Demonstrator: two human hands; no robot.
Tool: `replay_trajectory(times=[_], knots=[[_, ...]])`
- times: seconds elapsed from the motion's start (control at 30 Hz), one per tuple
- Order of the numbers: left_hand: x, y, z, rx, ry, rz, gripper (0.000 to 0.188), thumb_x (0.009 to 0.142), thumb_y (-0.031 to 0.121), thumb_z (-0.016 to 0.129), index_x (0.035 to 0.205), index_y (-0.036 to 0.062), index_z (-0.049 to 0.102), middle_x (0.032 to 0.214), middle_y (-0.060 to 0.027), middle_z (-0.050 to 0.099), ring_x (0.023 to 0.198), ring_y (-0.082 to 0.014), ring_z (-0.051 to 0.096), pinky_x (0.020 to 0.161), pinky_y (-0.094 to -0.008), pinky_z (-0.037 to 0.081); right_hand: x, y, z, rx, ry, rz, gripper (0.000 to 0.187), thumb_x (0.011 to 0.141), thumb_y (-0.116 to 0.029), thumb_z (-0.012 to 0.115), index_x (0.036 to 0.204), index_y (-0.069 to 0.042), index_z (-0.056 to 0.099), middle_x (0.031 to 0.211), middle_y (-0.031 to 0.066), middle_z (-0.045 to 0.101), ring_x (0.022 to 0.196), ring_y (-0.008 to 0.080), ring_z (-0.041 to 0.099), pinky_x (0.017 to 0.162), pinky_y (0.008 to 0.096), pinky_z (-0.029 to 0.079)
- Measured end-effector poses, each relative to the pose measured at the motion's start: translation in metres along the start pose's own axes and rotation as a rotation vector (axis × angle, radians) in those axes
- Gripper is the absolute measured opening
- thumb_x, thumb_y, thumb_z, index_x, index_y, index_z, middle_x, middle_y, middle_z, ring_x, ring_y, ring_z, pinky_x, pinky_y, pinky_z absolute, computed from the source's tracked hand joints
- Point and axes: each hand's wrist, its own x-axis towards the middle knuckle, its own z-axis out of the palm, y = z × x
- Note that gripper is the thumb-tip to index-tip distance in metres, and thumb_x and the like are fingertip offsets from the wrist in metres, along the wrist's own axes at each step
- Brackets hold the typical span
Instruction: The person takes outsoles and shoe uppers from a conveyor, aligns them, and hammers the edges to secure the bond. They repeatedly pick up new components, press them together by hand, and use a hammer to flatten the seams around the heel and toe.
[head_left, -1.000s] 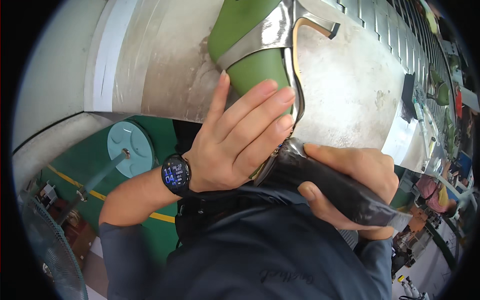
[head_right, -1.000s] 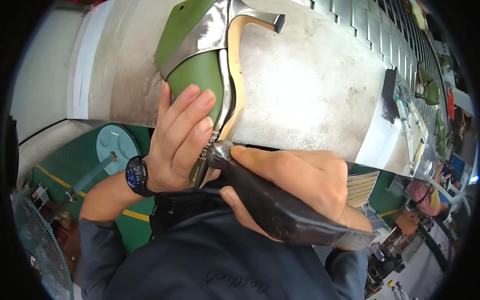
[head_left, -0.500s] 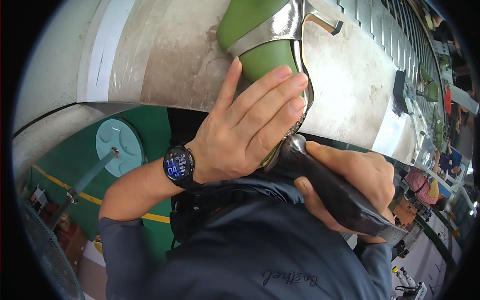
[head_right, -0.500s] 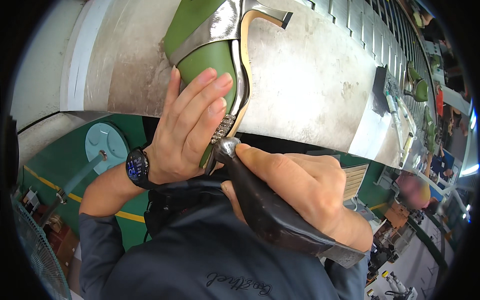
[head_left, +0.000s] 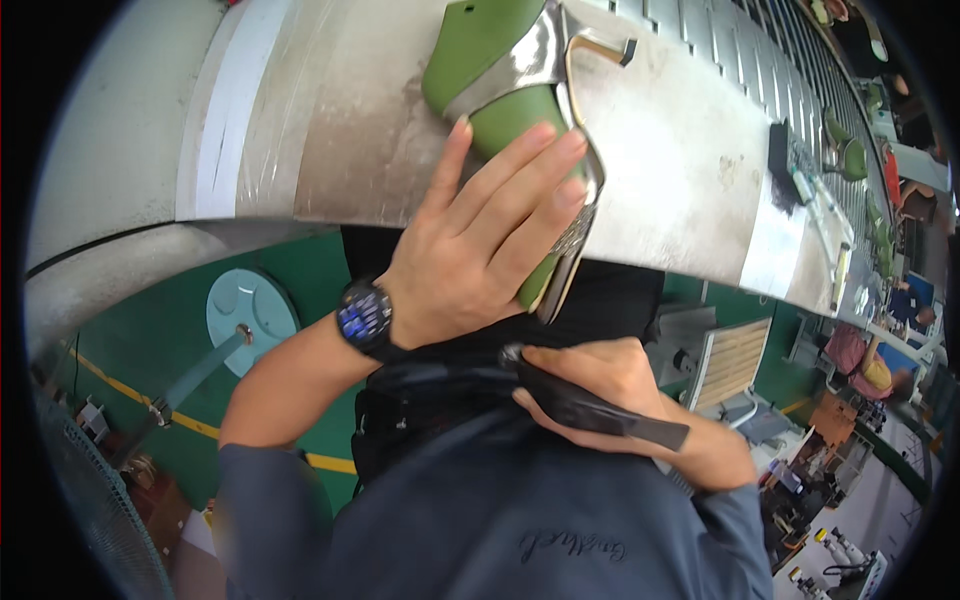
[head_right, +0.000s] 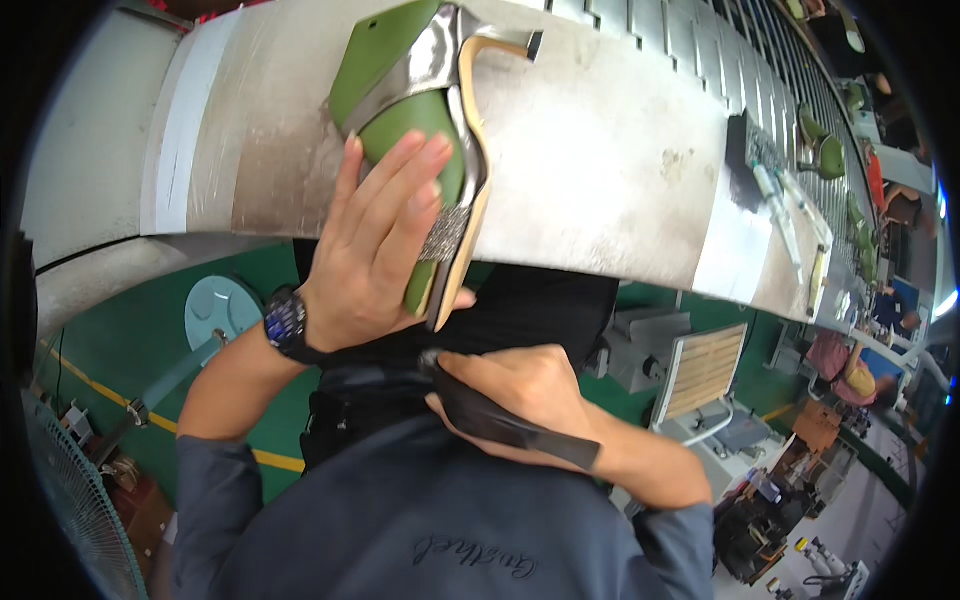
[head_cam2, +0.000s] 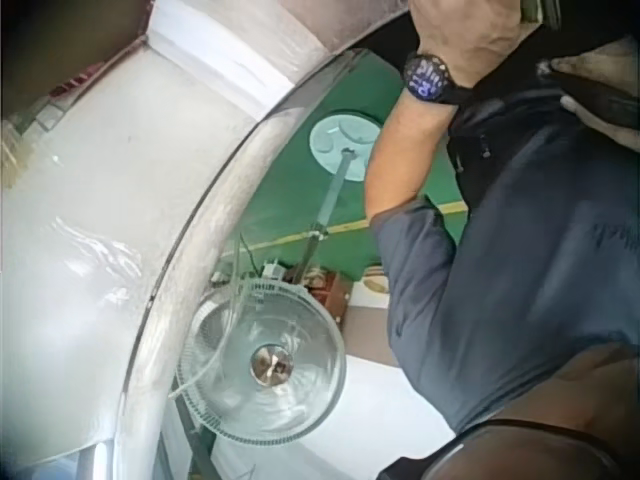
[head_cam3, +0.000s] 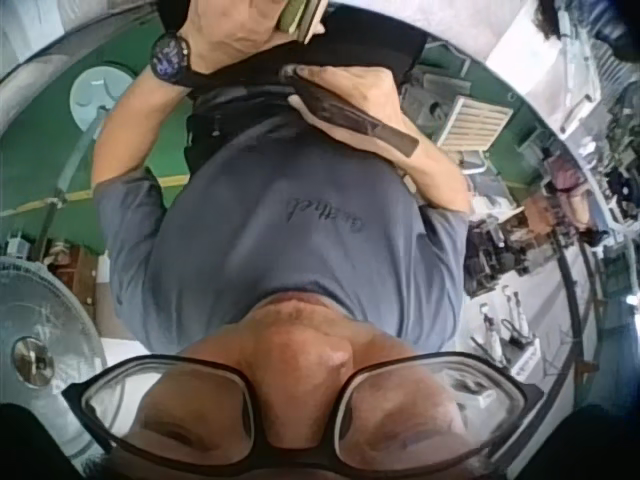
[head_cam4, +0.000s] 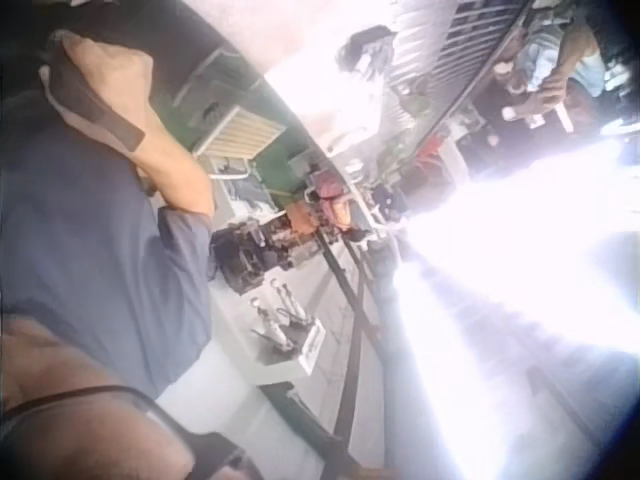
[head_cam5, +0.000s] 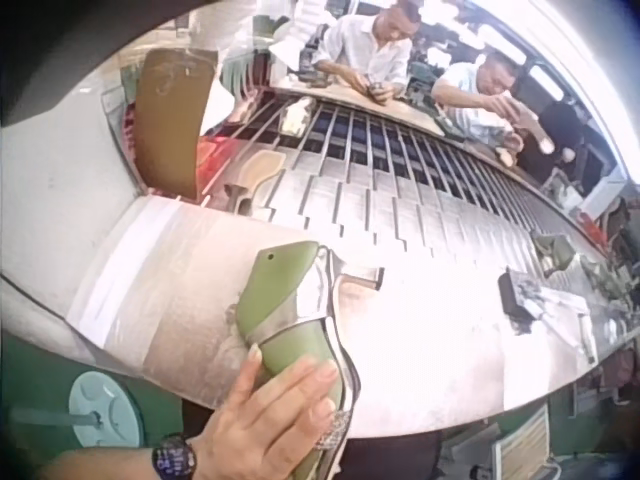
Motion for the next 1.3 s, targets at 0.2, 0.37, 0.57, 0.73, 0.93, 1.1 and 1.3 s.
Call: replay_trajectory(times=[0.2,0.37,0.57,0.73,0.93,1.1,1.3], knots=[[0.003,-0.007,-0.005,0.095,0.007,-0.060,0.069,0.098,0.010,0.061,0.161,0.0067,0.034,0.160,-0.0245,0.048,0.147,-0.0393,0.049,0.123,-0.0667,0.023,-0.006,-0.001,-0.059,0.126,0.390,0.147,0.039,0.086,-0.011,0.085,0.121,0.001,0.073,0.096,0.0183,0.078,0.079,0.0266,0.079,0.070,0.0325,0.061],[0.005,0.006,0.008,0.176,0.047,-0.127,0.046,0.103,0.016,0.059,0.145,0.0027,0.044,0.149,-0.0269,0.056,0.139,-0.0423,0.056,0.120,-0.0685,0.030,0.026,0.008,-0.061,0.009,0.319,-0.003,0.039,0.083,-0.014,0.087,0.117,0.000,0.074,0.090,0.0117,0.078,0.069,0.0226,0.077,0.065,0.0301,0.061],[0.008,0.001,0.007,0.179,0.006,-0.138,0.044,0.105,0.017,0.057,0.144,0.0024,0.044,0.149,-0.0272,0.056,0.138,-0.0436,0.056,0.119,-0.0704,0.030,0.042,0.014,-0.081,0.058,0.241,0.046,0.037,0.082,-0.016,0.087,0.113,0.002,0.076,0.092,0.0154,0.079,0.074,0.0232,0.077,0.068,0.0310,0.060],[0.009,0.006,0.006,0.137,-0.037,-0.170,0.045,0.104,0.017,0.059,0.144,0.0021,0.044,0.149,-0.0276,0.055,0.138,-0.0437,0.056,0.118,-0.0740,0.029,0.045,0.021,-0.083,0.176,0.326,0.155,0.037,0.084,-0.015,0.085,0.113,0.004,0.075,0.088,0.0146,0.079,0.072,0.0202,0.076,0.066,0.0294,0.058],[0.003,0.006,0.005,0.128,-0.040,-0.183,0.039,0.105,0.015,0.056,0.141,0.0044,0.045,0.146,-0.0247,0.058,0.138,-0.0423,0.056,0.116,-0.0781,0.028,0.073,0.024,-0.128,0.391,-0.006,0.335,0.029,0.085,-0.009,0.085,0.109,0.002,0.075,0.086,0.0161,0.079,0.075,0.0233,0.079,0.066,0.0299,0.061],[0.001,0.005,0.010,0.127,-0.021,-0.188,0.040,0.106,0.016,0.057,0.142,0.0079,0.044,0.145,-0.0180,0.059,0.138,-0.0368,0.057,0.116,-0.0794,0.029,0.088,0.043,-0.131,0.461,0.045,0.380,0.041,0.076,-0.024,0.084,0.102,0.007,0.077,0.078,0.0138,0.076,0.066,0.0190,0.073,0.063,0.0289,0.055],[0.001,0.005,0.014,0.148,-0.026,-0.190,0.038,0.106,0.022,0.058,0.141,0.0112,0.046,0.144,-0.0121,0.060,0.140,-0.0321,0.056,0.115,-0.0815,0.029,0.125,0.045,-0.146,0.445,-0.026,0.571,0.040,0.078,-0.025,0.082,0.100,0.008,0.077,0.080,0.0126,0.075,0.070,0.0160,0.069,0.066,0.0277,0.053]])
